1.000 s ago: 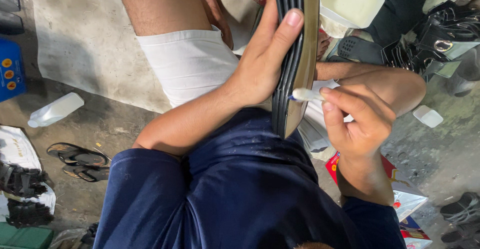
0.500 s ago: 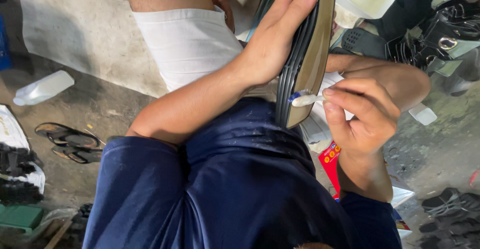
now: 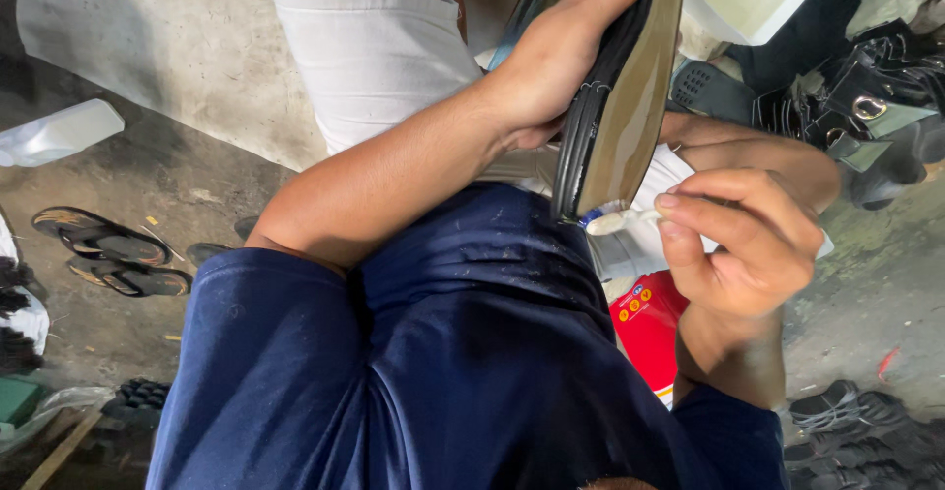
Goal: The person sits on the floor and applies a white adhesive to the sole of a black sandal using a toothbrush. They repeatedly dip the brush into a container and spread the glue across the sole surface.
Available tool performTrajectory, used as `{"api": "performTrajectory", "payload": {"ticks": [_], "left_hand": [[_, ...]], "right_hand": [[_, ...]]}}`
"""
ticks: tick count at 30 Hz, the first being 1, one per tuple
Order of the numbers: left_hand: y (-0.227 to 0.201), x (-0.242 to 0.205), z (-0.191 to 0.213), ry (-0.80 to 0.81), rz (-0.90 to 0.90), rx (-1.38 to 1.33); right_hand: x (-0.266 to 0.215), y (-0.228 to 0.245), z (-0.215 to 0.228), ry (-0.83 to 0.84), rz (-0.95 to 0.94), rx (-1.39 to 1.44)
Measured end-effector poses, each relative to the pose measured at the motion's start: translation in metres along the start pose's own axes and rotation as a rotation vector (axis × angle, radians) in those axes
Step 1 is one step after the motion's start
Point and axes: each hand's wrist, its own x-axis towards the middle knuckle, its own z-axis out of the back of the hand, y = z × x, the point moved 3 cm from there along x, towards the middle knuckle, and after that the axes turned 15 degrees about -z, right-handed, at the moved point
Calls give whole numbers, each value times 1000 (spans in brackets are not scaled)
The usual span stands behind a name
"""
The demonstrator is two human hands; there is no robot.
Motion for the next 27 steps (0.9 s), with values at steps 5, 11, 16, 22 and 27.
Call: {"api": "performTrajectory", "payload": {"ticks": [5,11,16,22,27], "left_hand": [[9,-5,-3,73,162,39],[26,-13,-3,84,392,-33],[30,-14,-2,109,414,-99],[31,-19,-11,160,545,-216],[26,-15,-13,252,443,-232]], "right_hand": [[17,10,7,37,56,-8],[27,27,10,116,109,-179],[35,29,13,172,174,-227],[34,30,18,180,155,-215],[39,35,20,212,175,-245]]}}
